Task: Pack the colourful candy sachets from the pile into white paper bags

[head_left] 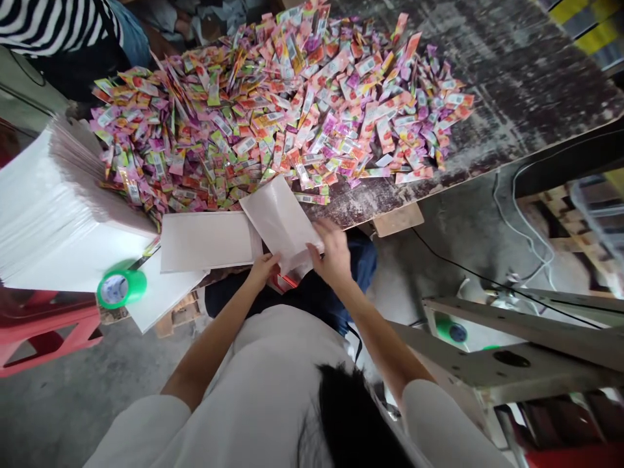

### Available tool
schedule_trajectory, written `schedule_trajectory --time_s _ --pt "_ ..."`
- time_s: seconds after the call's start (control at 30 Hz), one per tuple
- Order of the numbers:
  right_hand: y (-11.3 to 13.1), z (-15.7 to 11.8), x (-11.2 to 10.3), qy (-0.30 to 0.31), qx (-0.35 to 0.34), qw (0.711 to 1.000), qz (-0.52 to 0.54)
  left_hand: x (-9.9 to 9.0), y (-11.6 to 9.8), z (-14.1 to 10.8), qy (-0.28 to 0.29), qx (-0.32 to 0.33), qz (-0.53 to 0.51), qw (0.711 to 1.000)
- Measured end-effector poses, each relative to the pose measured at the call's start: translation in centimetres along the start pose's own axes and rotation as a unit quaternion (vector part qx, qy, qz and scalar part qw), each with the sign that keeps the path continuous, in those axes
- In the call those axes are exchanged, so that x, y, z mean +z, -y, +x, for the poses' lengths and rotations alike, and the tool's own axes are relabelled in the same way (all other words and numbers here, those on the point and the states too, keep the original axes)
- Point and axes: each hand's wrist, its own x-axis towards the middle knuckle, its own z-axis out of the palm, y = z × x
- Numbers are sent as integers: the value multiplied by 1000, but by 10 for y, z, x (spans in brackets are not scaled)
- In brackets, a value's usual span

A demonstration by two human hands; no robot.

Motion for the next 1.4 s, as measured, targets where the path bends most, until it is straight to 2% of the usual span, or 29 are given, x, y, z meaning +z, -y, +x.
schedule_trajectory --time_s 0.07,0.1,0.13,0.23,0.3,0.37,0.43,0.53,0.6,0.7,0.77,0.83,0.9,0.97,1.0,1.03,1.07,1.1,1.17,1.2,1.23,1.27,1.33,1.37,1.4 --pt "-2 -6 9 93 -68 993 -15 3 5 6 -27 -4 -25 999" --pt "-4 -10 13 123 -73 989 -24 2 9 9 -37 -7 -29 999" --pt "-6 -14 17 130 -60 989 -33 1 12 11 -47 -8 -28 998" --pt "-4 -20 25 80 -17 996 -40 -4 19 14 -54 4 -32 998" --pt "6 -19 30 98 -76 992 -15 -7 19 14 -42 5 -38 998" --pt "17 -17 40 156 -159 975 16 -8 17 12 -30 6 -40 999" --pt "25 -15 53 192 -196 961 25 -8 13 10 -29 6 -43 999" --pt "26 -16 66 181 -188 965 7 -8 3 6 -45 -9 -33 998" --pt "23 -17 65 166 -192 967 16 -10 -7 3 -39 -40 12 998" --pt "17 -18 55 154 -185 969 55 -17 -27 -3 12 -107 140 984" --pt "15 -17 49 162 -173 969 70 -24 -45 -6 39 -109 180 977" --pt "15 -16 48 181 -167 966 75 -34 -64 -7 46 -47 107 992" --pt "16 -15 49 193 -168 964 80 -47 -83 -3 31 53 -65 996" --pt "17 -13 52 196 -170 961 90 -63 -97 3 -8 134 -247 960" --pt "17 -13 53 197 -170 961 97 -71 -101 6 -35 153 -308 938" --pt "17 -12 54 197 -167 960 106 -78 -103 9 -64 158 -342 924" --pt "18 -12 54 198 -162 960 115 -83 -102 10 -94 149 -345 922" --pt "18 -11 53 198 -156 960 126 -86 -101 11 -123 133 -317 931" --pt "18 -10 52 193 -144 959 149 -85 -98 8 -195 132 -175 956" --pt "18 -10 51 190 -139 959 159 -83 -98 6 -235 166 -69 955" --pt "18 -10 51 189 -135 959 166 -81 -100 4 -268 219 49 937" --pt "18 -10 50 189 -131 959 169 -79 -105 4 -291 282 170 898" --pt "19 -9 49 193 -126 959 166 -80 -121 11 -297 375 380 792" --pt "19 -9 49 194 -124 959 164 -83 -130 17 -282 383 463 748" --pt "19 -9 48 194 -123 960 162 -86 -138 24 -263 365 531 718"
